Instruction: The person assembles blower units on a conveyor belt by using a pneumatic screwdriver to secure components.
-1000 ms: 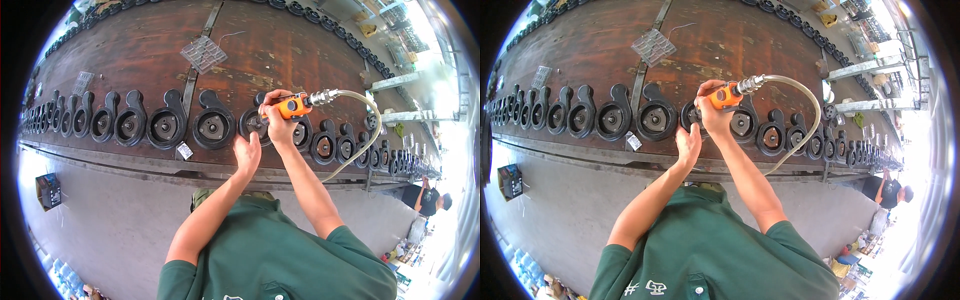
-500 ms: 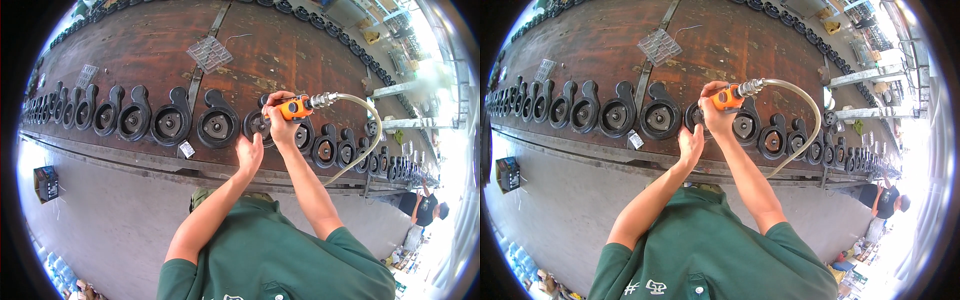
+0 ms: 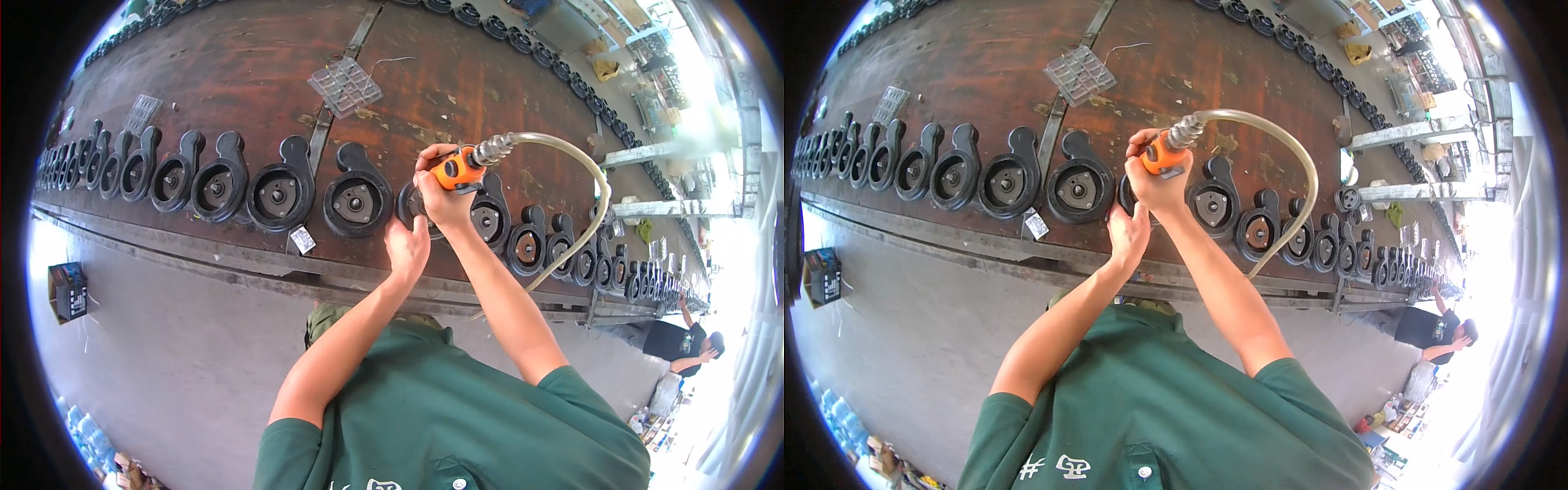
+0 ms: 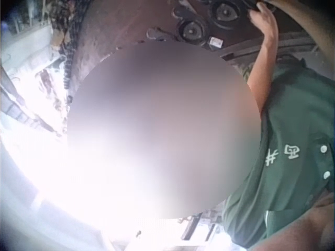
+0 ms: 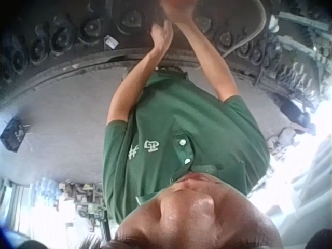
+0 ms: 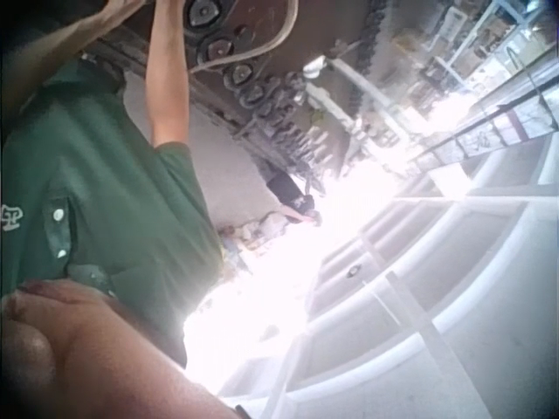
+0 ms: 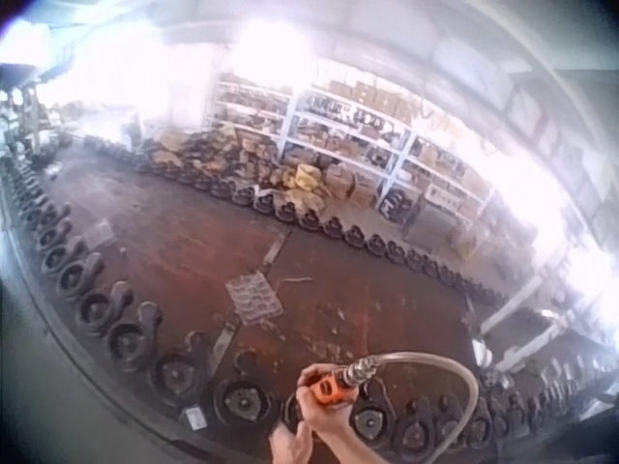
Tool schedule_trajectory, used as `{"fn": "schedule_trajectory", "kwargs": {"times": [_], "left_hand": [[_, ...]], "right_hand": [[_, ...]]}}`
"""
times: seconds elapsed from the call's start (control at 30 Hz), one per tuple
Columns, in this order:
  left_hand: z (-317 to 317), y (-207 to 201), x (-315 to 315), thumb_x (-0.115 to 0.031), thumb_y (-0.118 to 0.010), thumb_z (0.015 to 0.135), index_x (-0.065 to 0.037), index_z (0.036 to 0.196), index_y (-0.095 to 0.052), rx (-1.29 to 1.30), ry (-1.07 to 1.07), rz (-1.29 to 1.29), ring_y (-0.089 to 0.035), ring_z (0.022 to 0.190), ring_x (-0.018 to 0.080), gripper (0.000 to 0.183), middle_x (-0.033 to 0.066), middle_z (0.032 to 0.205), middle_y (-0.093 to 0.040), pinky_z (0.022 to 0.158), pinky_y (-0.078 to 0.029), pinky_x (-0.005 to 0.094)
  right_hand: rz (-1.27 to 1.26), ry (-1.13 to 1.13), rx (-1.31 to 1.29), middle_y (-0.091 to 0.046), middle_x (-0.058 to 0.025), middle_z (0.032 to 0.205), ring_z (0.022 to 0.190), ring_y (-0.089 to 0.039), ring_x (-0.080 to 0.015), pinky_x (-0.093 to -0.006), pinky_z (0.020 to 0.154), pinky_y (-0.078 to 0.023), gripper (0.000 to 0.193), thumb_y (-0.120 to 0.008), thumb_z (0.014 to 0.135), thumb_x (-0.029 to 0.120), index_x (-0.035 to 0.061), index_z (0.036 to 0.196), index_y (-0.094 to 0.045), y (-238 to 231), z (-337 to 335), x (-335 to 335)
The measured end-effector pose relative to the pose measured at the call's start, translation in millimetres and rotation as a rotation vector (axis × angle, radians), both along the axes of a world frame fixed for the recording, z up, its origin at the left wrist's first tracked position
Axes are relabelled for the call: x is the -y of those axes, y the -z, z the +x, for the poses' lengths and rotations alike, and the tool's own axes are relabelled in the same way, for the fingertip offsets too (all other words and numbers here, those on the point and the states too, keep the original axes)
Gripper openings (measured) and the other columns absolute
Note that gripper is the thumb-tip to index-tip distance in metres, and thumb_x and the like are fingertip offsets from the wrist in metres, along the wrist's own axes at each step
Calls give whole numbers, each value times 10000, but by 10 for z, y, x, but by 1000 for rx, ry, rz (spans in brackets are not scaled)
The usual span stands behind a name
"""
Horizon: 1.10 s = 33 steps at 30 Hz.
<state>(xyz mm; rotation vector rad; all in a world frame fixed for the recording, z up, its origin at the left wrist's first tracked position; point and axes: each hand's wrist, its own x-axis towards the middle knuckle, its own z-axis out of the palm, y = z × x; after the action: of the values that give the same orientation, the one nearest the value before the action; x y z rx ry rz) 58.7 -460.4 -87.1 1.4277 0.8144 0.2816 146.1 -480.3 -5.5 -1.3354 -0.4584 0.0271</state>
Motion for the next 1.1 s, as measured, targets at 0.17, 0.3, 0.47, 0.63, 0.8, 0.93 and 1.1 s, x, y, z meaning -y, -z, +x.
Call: {"fn": "schedule_trajectory", "kwargs": {"times": [0.17,0.3,0.47,0.63,0.8,0.93,1.1], "left_hand": [[1,-100,5,-211,-652,894,46,1288,-570,-81,3,2,-653,1116,404,477,262,1168,-671,957,-507,443],[-9,-116,10,-212,-642,894,51,1278,-572,-74,-6,15,-656,1102,409,471,270,1137,-677,952,-506,441],[-4,-50,28,-269,-629,863,24,1254,-597,-78,-27,20,-658,1069,454,489,305,1119,-675,944,-516,492],[1,-2,46,-282,-631,868,18,1275,-587,-54,-39,44,-646,1093,463,508,310,1147,-664,966,-505,498],[1,16,42,-285,-635,872,14,1276,-588,-83,-11,30,-641,1100,464,505,312,1160,-658,974,-502,496],[10,66,70,-243,-625,872,26,1272,-587,-43,-59,115,-654,1067,447,484,293,1144,-669,955,-506,475],[1,3,49,-250,-630,862,46,1185,-622,-6,-22,56,-664,1022,467,438,314,1085,-676,932,-515,498]], "right_hand": [[-13,-60,60,-637,-88,871,692,-616,-131,-261,631,-528,256,-580,846,-83,13,1082,-556,122,59,90],[-29,-80,97,-644,-92,872,709,-632,-140,-271,631,-539,236,-593,842,-86,7,1057,-565,116,47,31],[-43,-50,74,-648,-90,844,680,-634,-142,-273,615,-541,201,-597,835,-89,1,1014,-576,40,44,13],[44,-5,-17,-660,-68,803,674,-639,-125,-258,591,-528,173,-623,777,-87,-15,934,-627,-42,7,-23],[38,6,-11,-682,-83,843,684,-651,-130,-254,607,-543,221,-617,782,-96,-27,991,-632,-118,-19,7],[94,69,55,-694,-89,871,705,-659,-122,-250,620,-552,241,-612,796,-97,-32,1028,-628,-282,-1,177],[22,201,70,-684,-79,851,653,-649,-122,-240,582,-526,227,-595,811,-75,-24,1030,-620,-106,208,462]]}}
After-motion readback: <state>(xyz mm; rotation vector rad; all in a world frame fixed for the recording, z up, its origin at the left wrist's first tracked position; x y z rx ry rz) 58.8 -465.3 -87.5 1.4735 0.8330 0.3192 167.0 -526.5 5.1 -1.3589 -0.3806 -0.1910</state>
